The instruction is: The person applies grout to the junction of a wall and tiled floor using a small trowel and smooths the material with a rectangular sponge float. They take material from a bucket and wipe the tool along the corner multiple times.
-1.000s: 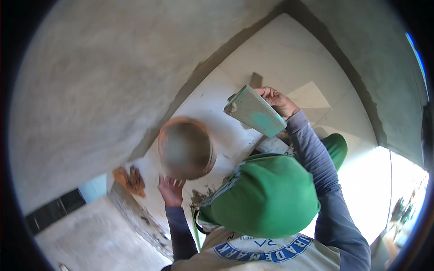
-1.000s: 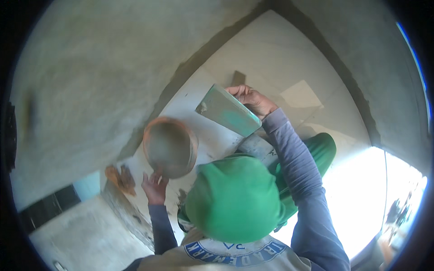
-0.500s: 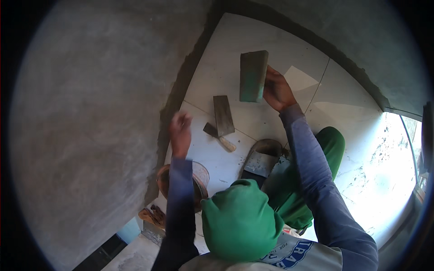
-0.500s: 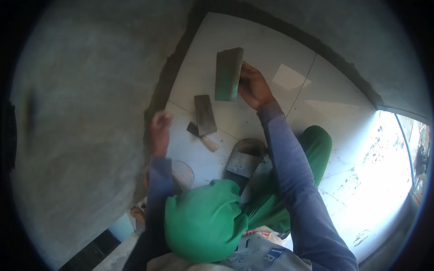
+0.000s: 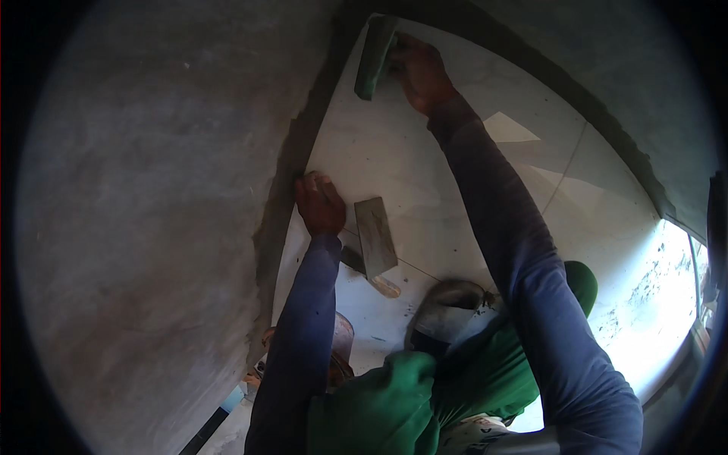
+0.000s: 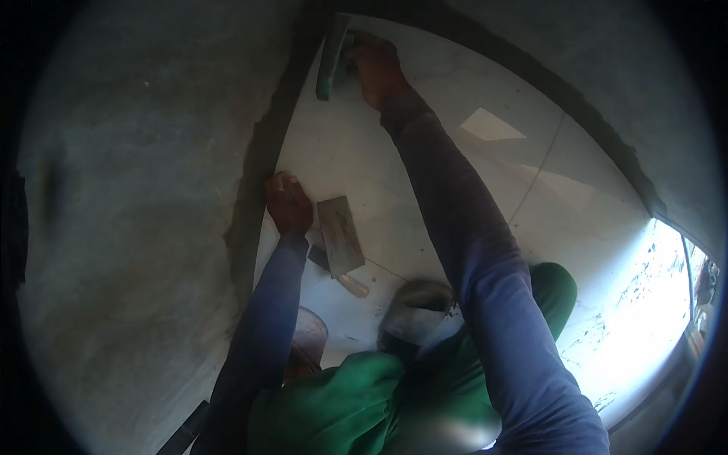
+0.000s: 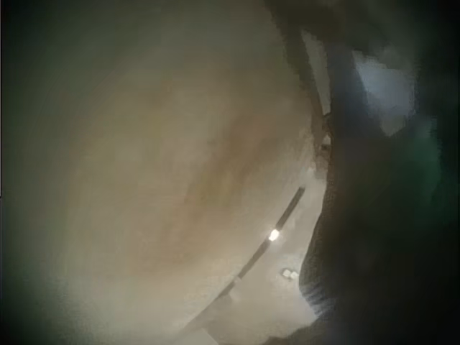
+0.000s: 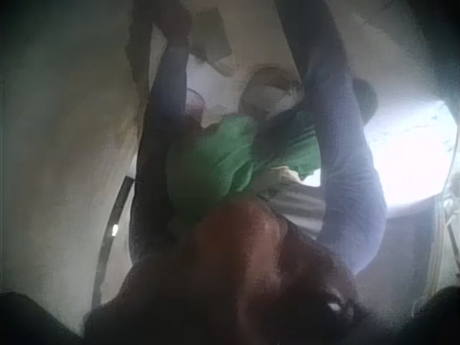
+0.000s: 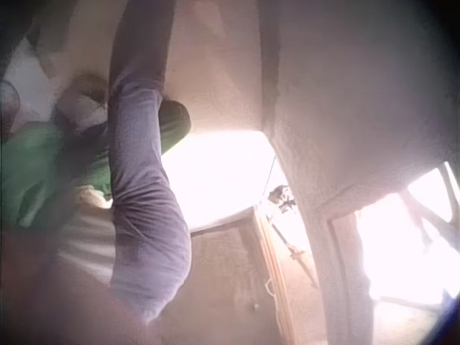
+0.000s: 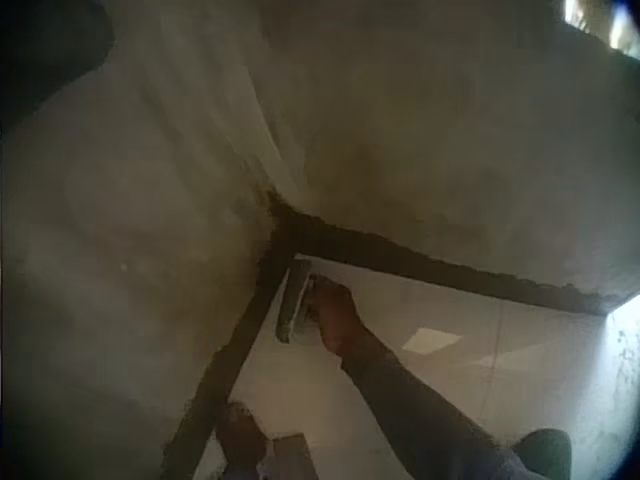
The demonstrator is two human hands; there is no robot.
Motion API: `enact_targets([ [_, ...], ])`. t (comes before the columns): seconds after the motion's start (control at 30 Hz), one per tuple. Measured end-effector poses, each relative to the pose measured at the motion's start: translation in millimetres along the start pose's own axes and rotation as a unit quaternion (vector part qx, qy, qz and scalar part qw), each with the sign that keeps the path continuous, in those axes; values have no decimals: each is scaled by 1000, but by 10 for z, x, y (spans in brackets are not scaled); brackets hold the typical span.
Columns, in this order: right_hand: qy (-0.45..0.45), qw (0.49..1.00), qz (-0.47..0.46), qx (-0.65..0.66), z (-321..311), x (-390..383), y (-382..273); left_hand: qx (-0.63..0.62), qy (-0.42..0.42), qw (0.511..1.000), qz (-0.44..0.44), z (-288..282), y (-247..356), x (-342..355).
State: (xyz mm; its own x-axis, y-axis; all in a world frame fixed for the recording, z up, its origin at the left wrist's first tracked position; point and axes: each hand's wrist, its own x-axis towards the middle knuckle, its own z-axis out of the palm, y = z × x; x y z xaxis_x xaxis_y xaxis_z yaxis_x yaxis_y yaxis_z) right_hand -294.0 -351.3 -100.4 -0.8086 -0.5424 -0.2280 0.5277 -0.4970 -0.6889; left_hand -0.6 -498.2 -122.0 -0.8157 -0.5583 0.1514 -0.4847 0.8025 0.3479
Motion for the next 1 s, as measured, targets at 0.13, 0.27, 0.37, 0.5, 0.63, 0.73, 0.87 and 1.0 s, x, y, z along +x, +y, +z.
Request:
enact_targets([
  [0.13,21,960,-174,-218,-530,844,276,-44,-15,999,-24,217,280,68],
  [0.27,35,952,-230,-201,-76,804,502,-30,-17,999,-32,138,125,71],
  [0.37,43,959,-235,-153,521,442,438,-12,-9,1000,-23,-3,28,65],
  [0.5,114,934,-231,-247,442,310,427,-17,4,1000,-26,31,21,52],
  [0.63,81,917,-267,-284,-313,946,653,-31,-4,999,-35,91,110,103],
  [0.73,58,912,-276,-299,-856,1249,440,-64,-21,998,-20,334,359,95],
  [0.87,66,996,-60,31,409,688,199,-12,0,999,-42,-52,-79,56],
  [1.0,25,983,-165,-77,231,577,144,-19,-4,999,-42,70,77,74],
])
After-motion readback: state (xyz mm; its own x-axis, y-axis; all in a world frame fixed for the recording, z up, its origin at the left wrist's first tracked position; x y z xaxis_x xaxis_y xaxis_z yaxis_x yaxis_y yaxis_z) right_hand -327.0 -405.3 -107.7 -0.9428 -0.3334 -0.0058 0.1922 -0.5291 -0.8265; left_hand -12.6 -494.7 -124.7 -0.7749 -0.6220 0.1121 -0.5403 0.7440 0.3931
